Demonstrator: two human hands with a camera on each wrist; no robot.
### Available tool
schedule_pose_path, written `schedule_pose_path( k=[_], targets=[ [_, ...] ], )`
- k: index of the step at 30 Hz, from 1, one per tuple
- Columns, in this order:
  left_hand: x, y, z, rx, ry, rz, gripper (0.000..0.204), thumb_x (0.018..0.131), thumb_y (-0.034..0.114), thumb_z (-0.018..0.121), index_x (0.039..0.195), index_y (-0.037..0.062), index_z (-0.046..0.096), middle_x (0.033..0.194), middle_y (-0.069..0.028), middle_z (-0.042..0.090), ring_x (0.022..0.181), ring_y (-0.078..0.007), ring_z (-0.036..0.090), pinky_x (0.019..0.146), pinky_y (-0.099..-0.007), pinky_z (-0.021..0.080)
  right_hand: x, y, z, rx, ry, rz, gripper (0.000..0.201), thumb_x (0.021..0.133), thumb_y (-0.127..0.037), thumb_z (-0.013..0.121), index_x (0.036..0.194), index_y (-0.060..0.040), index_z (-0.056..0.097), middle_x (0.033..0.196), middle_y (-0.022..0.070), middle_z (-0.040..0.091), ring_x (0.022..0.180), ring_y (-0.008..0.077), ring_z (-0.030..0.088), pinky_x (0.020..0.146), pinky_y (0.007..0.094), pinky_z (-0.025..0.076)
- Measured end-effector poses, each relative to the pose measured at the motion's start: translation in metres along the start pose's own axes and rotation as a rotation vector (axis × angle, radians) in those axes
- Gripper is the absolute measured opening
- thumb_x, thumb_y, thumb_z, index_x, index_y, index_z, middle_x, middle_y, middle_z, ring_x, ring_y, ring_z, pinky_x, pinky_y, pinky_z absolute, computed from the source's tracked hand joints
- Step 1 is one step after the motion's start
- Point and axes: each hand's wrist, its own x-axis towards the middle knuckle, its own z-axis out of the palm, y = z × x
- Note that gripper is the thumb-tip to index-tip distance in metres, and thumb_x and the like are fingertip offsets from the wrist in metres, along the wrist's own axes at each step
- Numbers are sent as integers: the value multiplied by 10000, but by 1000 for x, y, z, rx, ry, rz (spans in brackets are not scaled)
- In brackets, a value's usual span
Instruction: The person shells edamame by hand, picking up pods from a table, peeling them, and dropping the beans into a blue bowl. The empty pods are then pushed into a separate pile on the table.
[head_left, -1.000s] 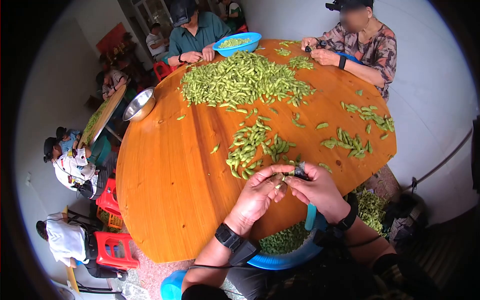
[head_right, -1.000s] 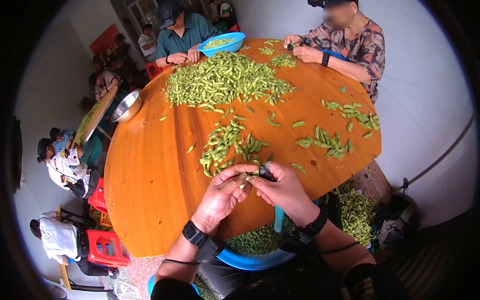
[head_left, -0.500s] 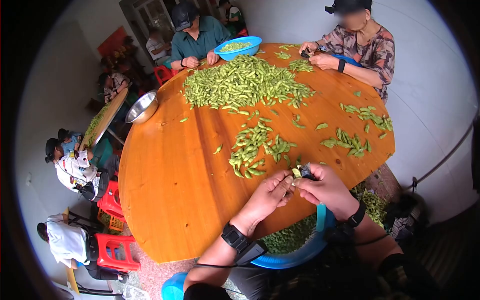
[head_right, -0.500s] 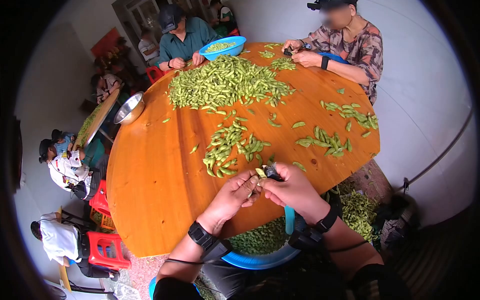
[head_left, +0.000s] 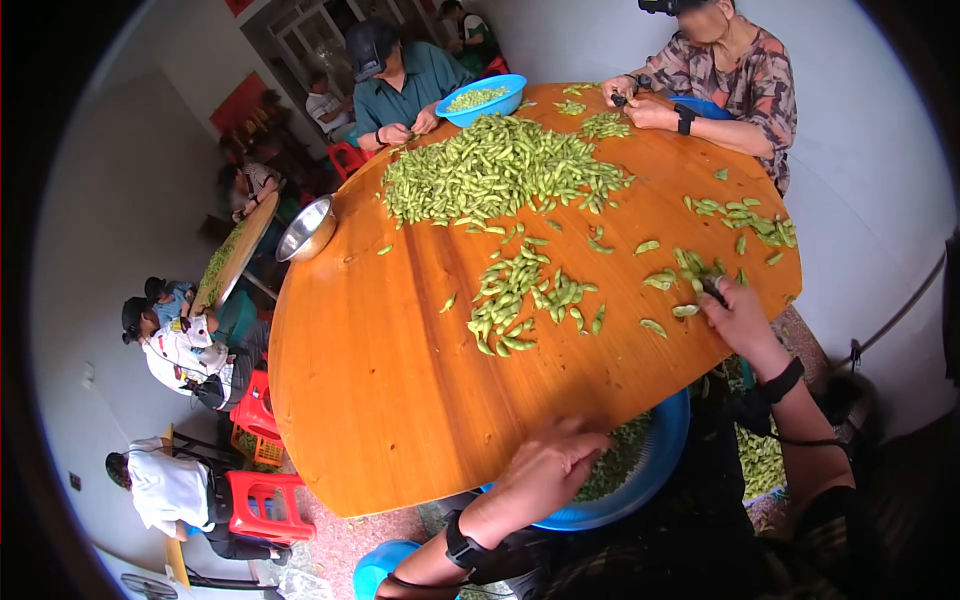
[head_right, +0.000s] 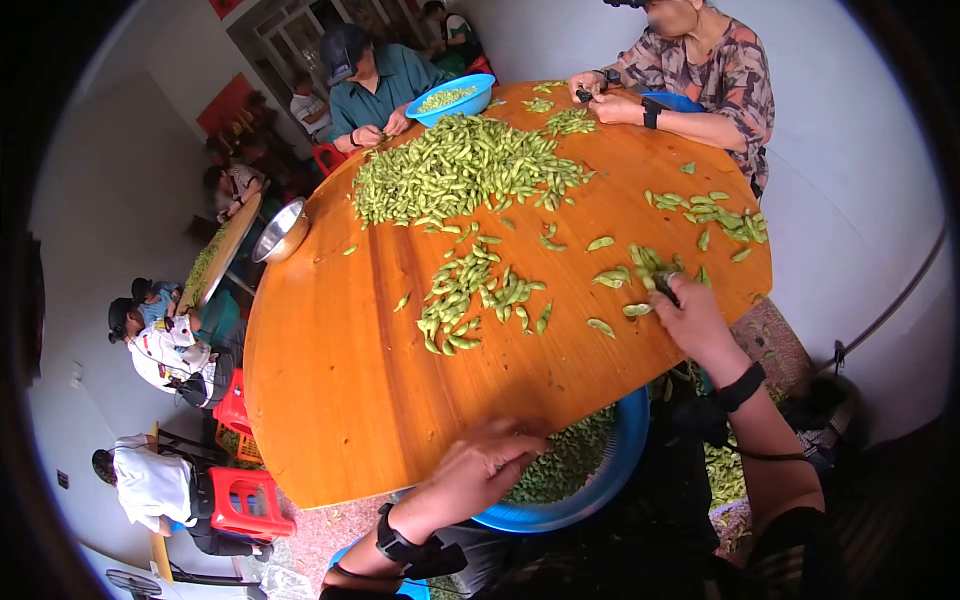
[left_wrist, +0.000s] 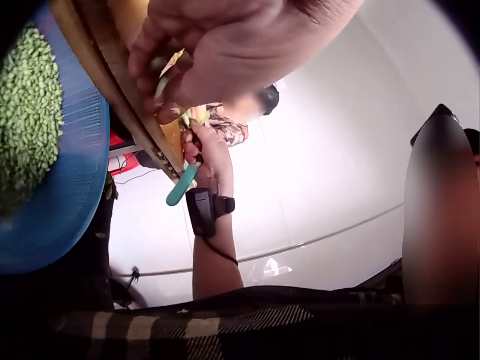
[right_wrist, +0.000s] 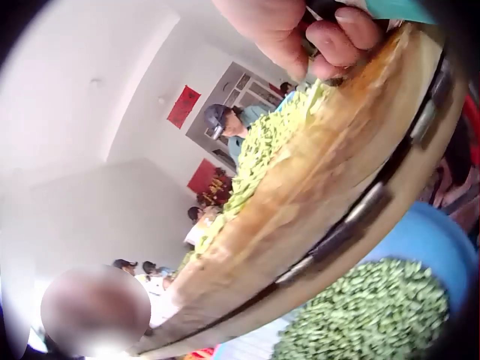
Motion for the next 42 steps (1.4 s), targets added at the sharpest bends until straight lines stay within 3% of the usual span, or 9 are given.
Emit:
schedule_pose_path(
  k=[3,6,7,9,18,23,26,27,42],
  targets=[
    [20,-15,-23,245,185,-102,174,808,-25,560,965,20,621,963,-163,605,872,-359,595,753,-431,509,-3,13,-15,-259,55,-97,68,850,-15,497,880,46,496,663,148,469,645,176,514,611,312,435],
    [59,-69,-40,451,424,-235,123,787,-25,563,895,4,614,991,-194,586,832,-408,593,714,-467,514,-15,-2,-6,-128,64,-215,55,858,-9,477,890,32,493,655,121,511,589,155,527,565,296,445],
    [69,-85,-44,510,418,-293,120,777,-26,571,886,1,612,996,-204,581,831,-412,597,714,-472,512,-21,-15,-3,-126,64,-212,55,858,-9,477,890,32,493,655,121,511,589,155,527,565,296,445],
    [81,-107,-48,570,408,-349,117,768,-26,579,878,-2,611,1001,-214,576,829,-417,600,713,-476,510,-33,-41,1,166,-154,172,67,869,3,464,917,19,506,656,85,555,523,127,544,499,276,448],
    [77,-101,-38,572,375,-426,157,778,71,687,906,19,611,844,-182,639,765,-413,606,682,-446,503,-33,-64,49,454,-303,123,164,919,-39,491,1058,4,565,713,36,590,496,71,539,454,229,427],
    [71,-88,-21,125,455,-329,141,854,91,657,940,3,588,859,-180,660,770,-327,652,685,-375,524,-17,-79,83,482,-459,130,181,945,-66,472,1081,-1,573,716,24,588,516,71,552,454,222,430],
    [68,-79,-9,-468,420,-275,161,906,66,629,1060,19,643,879,-11,666,697,-98,589,616,-248,489,-13,-84,89,582,-517,222,162,956,-80,468,1050,-5,577,740,31,605,535,79,575,444,212,434],
    [66,-77,-8,-528,368,-368,204,921,80,621,1119,34,637,831,62,613,588,-15,475,527,-169,400,-13,-85,88,599,-528,224,149,960,-89,470,1027,-12,579,765,37,620,544,86,589,437,204,438],
    [63,-71,8,-331,423,-161,152,839,-79,625,956,-2,566,840,-46,555,661,-94,580,572,-230,484,-23,-92,82,637,-551,225,197,949,-83,502,1100,9,591,760,23,617,567,79,608,420,182,386]
  ],
)
